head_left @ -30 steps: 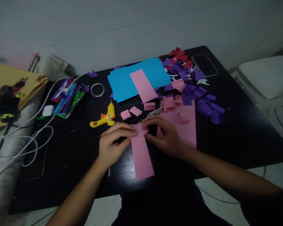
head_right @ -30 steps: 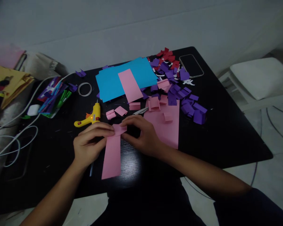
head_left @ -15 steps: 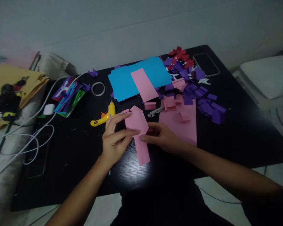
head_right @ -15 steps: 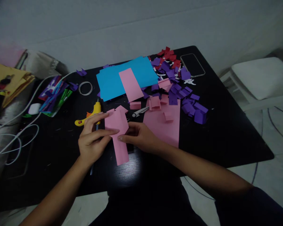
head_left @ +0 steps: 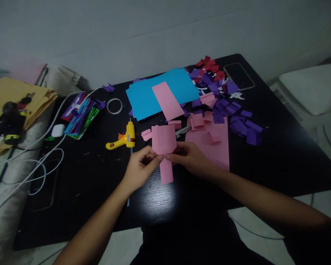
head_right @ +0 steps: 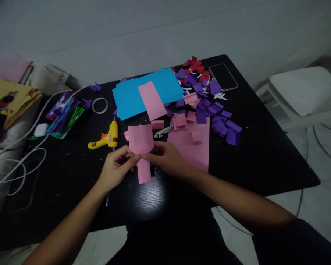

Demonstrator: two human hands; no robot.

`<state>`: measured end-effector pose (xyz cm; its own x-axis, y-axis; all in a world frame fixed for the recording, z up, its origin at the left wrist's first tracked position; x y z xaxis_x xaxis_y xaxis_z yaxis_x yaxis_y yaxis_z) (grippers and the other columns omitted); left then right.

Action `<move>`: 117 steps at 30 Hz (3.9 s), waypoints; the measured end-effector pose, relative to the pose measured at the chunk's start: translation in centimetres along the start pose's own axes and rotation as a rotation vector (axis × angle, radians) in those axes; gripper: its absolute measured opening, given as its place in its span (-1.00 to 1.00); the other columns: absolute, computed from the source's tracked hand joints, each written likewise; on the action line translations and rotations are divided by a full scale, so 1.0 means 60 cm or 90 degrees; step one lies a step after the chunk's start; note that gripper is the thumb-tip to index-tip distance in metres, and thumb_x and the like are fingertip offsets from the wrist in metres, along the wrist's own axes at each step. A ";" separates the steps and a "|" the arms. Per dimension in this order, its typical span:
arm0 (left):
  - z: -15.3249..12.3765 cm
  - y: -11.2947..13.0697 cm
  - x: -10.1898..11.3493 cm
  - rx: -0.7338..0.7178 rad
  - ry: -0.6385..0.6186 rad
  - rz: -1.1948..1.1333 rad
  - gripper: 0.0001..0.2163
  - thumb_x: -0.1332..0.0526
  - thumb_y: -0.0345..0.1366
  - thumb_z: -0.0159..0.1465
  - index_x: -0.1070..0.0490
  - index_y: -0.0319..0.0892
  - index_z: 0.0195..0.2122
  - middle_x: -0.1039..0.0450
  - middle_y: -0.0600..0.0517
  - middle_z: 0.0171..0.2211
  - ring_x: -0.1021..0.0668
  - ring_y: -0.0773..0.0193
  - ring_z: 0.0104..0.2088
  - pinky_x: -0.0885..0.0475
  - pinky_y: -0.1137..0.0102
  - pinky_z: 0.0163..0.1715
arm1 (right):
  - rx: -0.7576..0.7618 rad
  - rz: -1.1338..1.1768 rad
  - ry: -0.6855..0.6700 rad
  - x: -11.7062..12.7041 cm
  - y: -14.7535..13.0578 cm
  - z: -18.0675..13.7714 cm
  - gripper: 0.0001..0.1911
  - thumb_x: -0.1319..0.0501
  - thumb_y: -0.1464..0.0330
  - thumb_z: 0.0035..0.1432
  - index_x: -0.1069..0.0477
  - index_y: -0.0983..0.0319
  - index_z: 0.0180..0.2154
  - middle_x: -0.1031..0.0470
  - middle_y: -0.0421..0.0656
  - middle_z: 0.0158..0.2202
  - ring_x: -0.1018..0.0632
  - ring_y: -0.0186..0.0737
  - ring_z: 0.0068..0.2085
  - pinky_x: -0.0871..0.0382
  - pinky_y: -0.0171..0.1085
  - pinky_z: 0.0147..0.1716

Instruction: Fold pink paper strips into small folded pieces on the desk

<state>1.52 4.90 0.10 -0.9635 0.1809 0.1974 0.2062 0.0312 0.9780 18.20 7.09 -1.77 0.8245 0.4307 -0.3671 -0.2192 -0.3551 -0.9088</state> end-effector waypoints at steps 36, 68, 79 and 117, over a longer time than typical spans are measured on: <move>-0.003 0.014 0.011 -0.053 0.080 0.041 -0.76 -0.38 -0.19 0.31 -0.51 -0.18 -0.45 -0.49 0.11 -0.60 -0.47 0.40 -0.61 -0.39 0.50 -0.58 | 0.079 -0.113 0.070 0.011 -0.024 -0.004 -0.77 -0.47 0.23 0.11 -0.57 0.21 -0.26 -0.59 -0.19 -0.33 -0.58 -0.22 -0.29 -0.48 -0.21 -0.23; -0.004 -0.006 -0.016 0.054 -0.001 -0.073 -0.83 -0.35 -0.17 0.34 -0.52 -0.17 -0.22 -0.50 0.11 -0.48 -0.48 0.36 -0.52 -0.38 0.47 -0.50 | 0.221 -0.247 0.159 0.013 -0.026 -0.011 -0.67 -0.40 0.31 0.20 -0.40 0.11 -0.03 -0.53 -0.18 -0.20 -0.60 -0.22 -0.22 -0.52 -0.21 -0.25; -0.019 0.016 -0.016 -0.143 0.047 0.229 -0.91 -0.30 -0.28 0.38 -0.52 -0.19 -0.23 -0.46 0.18 -0.54 -0.43 0.46 -0.57 -0.29 0.56 -0.55 | 0.172 -0.225 0.259 0.029 -0.014 -0.004 -0.47 -0.48 0.13 0.09 -0.23 0.13 -0.09 -0.50 -0.26 -0.34 -0.54 -0.24 -0.36 -0.40 -0.24 -0.38; 0.007 -0.002 0.033 0.073 0.048 -0.092 -0.74 -0.45 -0.24 0.20 -0.52 -0.14 -0.12 -0.54 0.07 -0.36 -0.52 0.31 -0.42 -0.41 0.45 -0.42 | 0.087 -0.331 0.039 0.015 -0.032 0.001 -0.85 -0.31 0.33 0.19 -0.63 0.22 -0.23 -0.68 -0.13 -0.25 -0.62 -0.20 -0.25 -0.48 -0.21 -0.21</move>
<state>-0.36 5.66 0.36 -0.9937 0.0919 0.0647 0.0793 0.1644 0.9832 19.31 8.21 -0.35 0.8706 0.4698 0.1462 0.1634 0.0043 -0.9866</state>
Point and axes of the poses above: each hand's wrist, its own z-axis towards the middle knuckle, its own x-axis out of the back of the hand, y = z × x, the point moved 5 cm from there along z, towards the middle knuckle
